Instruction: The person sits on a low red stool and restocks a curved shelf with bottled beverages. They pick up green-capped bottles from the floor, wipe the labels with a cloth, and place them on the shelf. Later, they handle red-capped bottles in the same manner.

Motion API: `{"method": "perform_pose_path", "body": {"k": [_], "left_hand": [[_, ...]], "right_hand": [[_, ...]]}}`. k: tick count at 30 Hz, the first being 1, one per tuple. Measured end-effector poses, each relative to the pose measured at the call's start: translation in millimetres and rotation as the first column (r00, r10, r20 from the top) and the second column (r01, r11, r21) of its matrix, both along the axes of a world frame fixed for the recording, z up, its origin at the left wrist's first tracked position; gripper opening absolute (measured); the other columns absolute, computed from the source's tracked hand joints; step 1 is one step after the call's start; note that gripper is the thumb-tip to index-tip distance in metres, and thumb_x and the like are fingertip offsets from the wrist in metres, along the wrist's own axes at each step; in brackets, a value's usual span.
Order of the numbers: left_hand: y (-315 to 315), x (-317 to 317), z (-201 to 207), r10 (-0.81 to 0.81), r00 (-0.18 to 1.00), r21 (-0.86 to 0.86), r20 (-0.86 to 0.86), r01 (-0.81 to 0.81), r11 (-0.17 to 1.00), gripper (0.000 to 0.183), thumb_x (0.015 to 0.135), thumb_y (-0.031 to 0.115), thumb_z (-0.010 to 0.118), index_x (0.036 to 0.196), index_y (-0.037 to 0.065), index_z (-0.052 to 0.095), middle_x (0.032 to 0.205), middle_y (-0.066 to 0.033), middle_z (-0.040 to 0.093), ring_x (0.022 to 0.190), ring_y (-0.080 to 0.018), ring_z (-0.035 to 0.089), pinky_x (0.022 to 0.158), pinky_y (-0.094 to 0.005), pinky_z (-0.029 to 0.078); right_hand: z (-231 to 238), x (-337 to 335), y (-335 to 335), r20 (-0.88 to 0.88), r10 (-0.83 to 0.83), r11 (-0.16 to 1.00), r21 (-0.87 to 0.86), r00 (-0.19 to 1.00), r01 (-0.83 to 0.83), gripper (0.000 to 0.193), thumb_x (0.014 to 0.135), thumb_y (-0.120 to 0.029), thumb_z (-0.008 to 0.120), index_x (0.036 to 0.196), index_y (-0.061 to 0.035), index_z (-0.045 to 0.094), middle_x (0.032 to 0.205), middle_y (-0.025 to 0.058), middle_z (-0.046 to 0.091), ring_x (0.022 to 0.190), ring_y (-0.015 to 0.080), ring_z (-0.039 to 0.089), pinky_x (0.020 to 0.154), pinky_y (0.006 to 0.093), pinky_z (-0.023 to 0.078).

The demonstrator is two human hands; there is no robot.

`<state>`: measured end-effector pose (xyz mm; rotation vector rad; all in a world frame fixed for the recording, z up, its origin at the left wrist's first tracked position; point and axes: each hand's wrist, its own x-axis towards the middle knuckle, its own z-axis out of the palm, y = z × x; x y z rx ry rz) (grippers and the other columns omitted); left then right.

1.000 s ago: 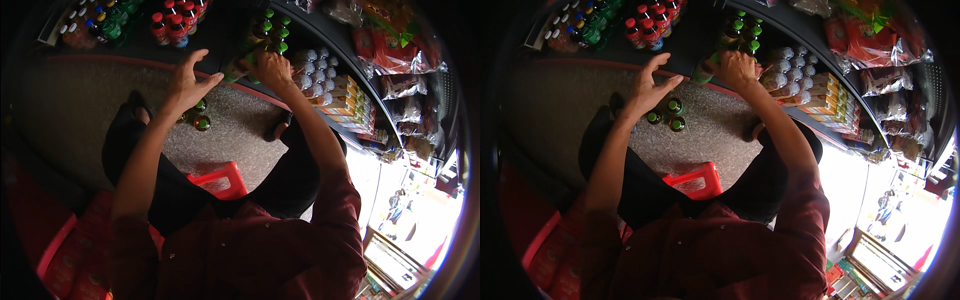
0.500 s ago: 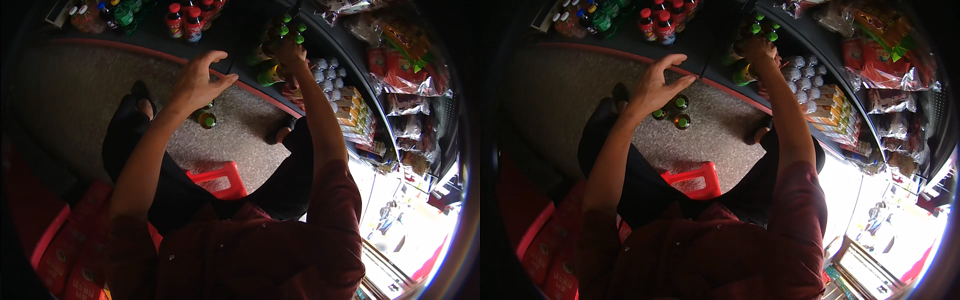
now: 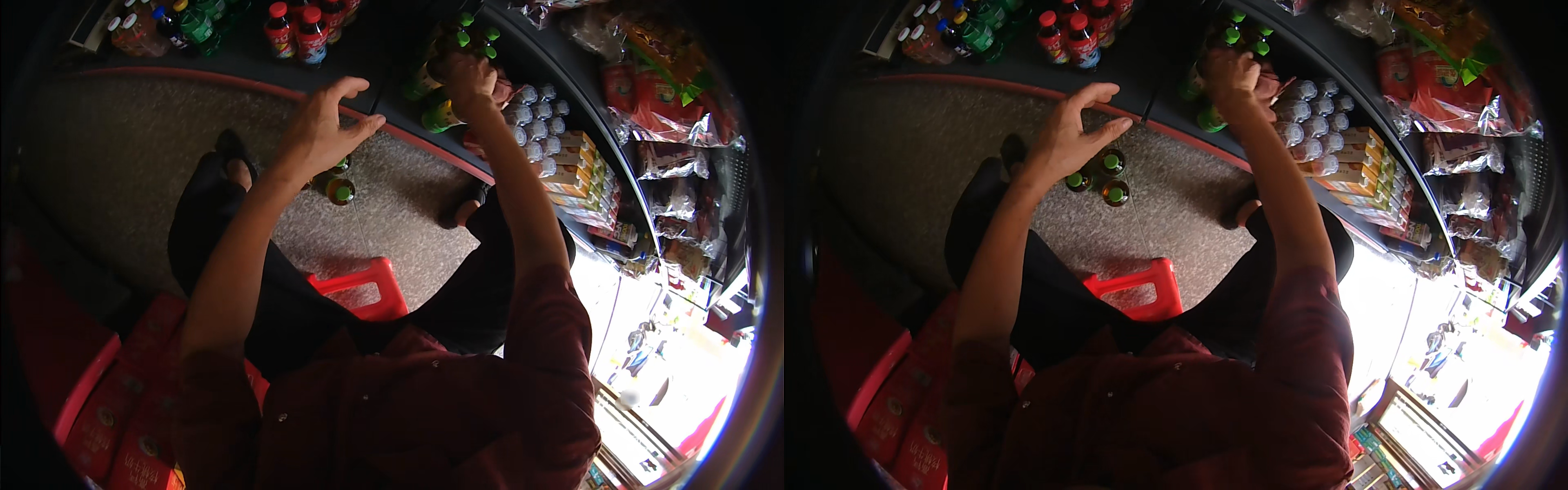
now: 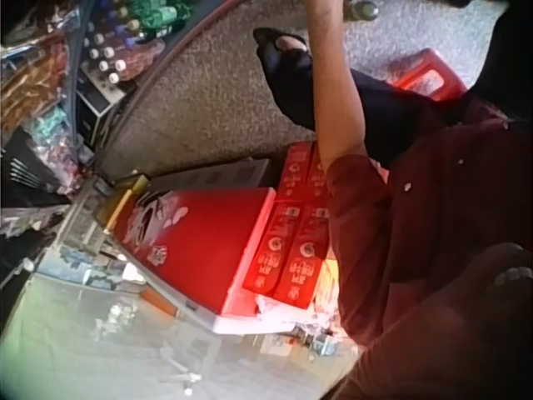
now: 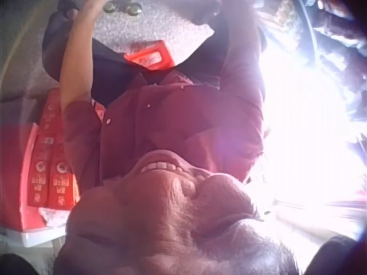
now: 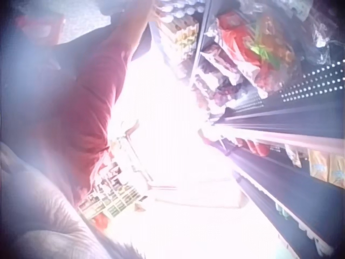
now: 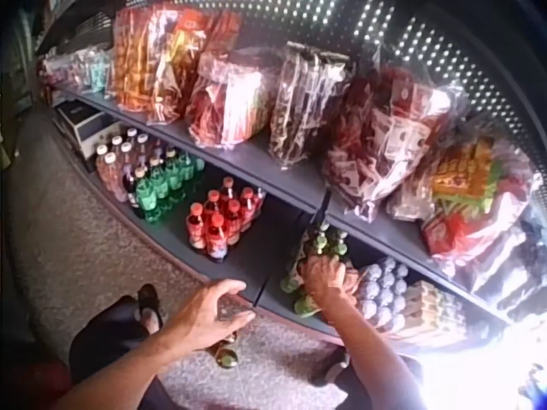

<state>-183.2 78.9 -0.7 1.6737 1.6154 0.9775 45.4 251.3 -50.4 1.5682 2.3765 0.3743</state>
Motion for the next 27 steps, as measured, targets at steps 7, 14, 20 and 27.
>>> {"method": "perform_pose_path", "body": {"k": [7, 14, 20, 27], "left_hand": [[-0.1, -2.4, 10.8, 0.008, 1.0, -0.033, -0.012, -0.009, 0.999, 0.053, 0.08, 0.036, 0.075, 0.123, 0.009, 0.058, 0.113, -0.0149, 0.065, 0.109, -0.0276, 0.06, 0.091, -0.0393, 0.048], [-5.4, -3.0, 13.5, -0.001, 0.996, -0.07, -0.087, -0.005, 0.998, 0.054, 0.08, 0.038, 0.073, 0.123, 0.009, 0.057, 0.111, -0.0136, 0.066, 0.105, -0.031, 0.061, 0.09, -0.0406, 0.048], [-0.1, 3.4, 2.9, -0.042, 0.994, -0.076, -0.096, 0.035, 0.997, 0.055, 0.08, 0.036, 0.075, 0.124, 0.009, 0.056, 0.109, -0.0135, 0.067, 0.104, -0.0283, 0.063, 0.088, -0.0403, 0.05], [4.8, 15.9, -8.3, -0.113, 0.988, -0.068, -0.104, 0.106, 0.992, 0.052, 0.079, 0.033, 0.073, 0.12, 0.005, 0.057, 0.104, -0.0155, 0.067, 0.098, -0.0337, 0.064, 0.086, -0.0414, 0.05]], "right_hand": [[-47.7, -81.3, -116.3, -0.119, 0.188, 0.925, -0.313, 0.975, -0.216, 0.049, 0.091, -0.046, 0.051, 0.121, -0.009, 0.06, 0.121, 0.0133, 0.058, 0.118, 0.0311, 0.048, 0.096, 0.0589, 0.035], [-107.1, -106.7, -156.4, -0.281, -0.102, 0.802, -0.591, 0.954, -0.088, 0.045, 0.086, -0.047, 0.06, 0.112, -0.0104, 0.066, 0.118, 0.0138, 0.062, 0.115, 0.0336, 0.057, 0.09, 0.0472, 0.047], [-137.8, -75.7, -163.2, -0.441, 0.072, 0.905, -0.347, 0.895, -0.244, 0.035, 0.081, -0.039, 0.067, 0.102, -0.0109, 0.069, 0.094, 0.0096, 0.069, 0.094, 0.0288, 0.066, 0.074, 0.0406, 0.054], [-150.1, -73.6, -156.7, -0.386, 0.165, 0.904, -0.309, 0.907, -0.296, 0.032, 0.08, -0.042, 0.065, 0.091, -0.0124, 0.072, 0.088, 0.0101, 0.07, 0.085, 0.0261, 0.068, 0.072, 0.0414, 0.052]]}}
